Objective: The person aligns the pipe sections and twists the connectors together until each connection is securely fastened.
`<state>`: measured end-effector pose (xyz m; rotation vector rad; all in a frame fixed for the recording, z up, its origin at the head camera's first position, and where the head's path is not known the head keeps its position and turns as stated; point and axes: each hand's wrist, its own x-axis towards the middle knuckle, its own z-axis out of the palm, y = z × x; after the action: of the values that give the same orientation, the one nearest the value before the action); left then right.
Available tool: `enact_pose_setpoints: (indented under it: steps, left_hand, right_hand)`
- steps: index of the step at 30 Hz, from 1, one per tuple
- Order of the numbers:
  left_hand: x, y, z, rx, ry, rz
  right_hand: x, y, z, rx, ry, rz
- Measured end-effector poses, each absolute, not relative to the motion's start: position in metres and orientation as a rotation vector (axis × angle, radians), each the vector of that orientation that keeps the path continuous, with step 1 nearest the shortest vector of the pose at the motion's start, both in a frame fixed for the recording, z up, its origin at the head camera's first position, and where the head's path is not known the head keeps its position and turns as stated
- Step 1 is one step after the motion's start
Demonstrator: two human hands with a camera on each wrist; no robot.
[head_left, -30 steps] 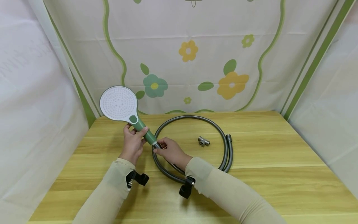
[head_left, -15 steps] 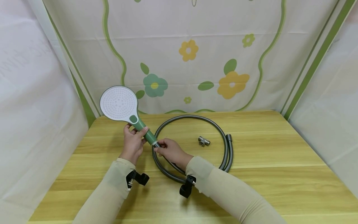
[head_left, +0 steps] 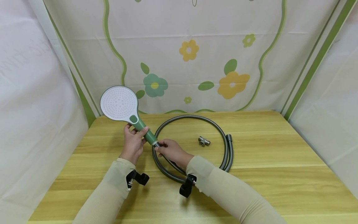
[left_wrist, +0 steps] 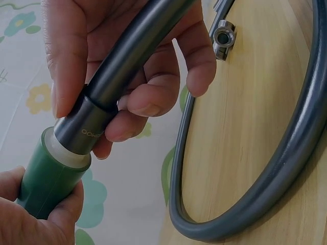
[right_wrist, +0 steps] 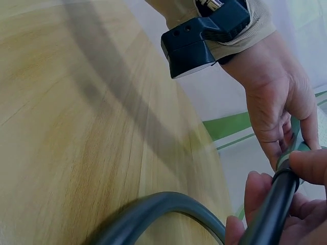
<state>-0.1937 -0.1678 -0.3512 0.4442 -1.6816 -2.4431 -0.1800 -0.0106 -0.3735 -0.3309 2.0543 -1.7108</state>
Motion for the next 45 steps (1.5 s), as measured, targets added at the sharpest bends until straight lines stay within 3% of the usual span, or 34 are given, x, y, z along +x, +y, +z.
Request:
enact_pose_setpoints:
  steps: [45]
  left_hand:
    - [-0.192,-0.167,-0.351,0.430,-1.669,-2.448]
  right_hand:
    - [-0.170,-0.007,-0.370,-0.528,2.476,-1.434]
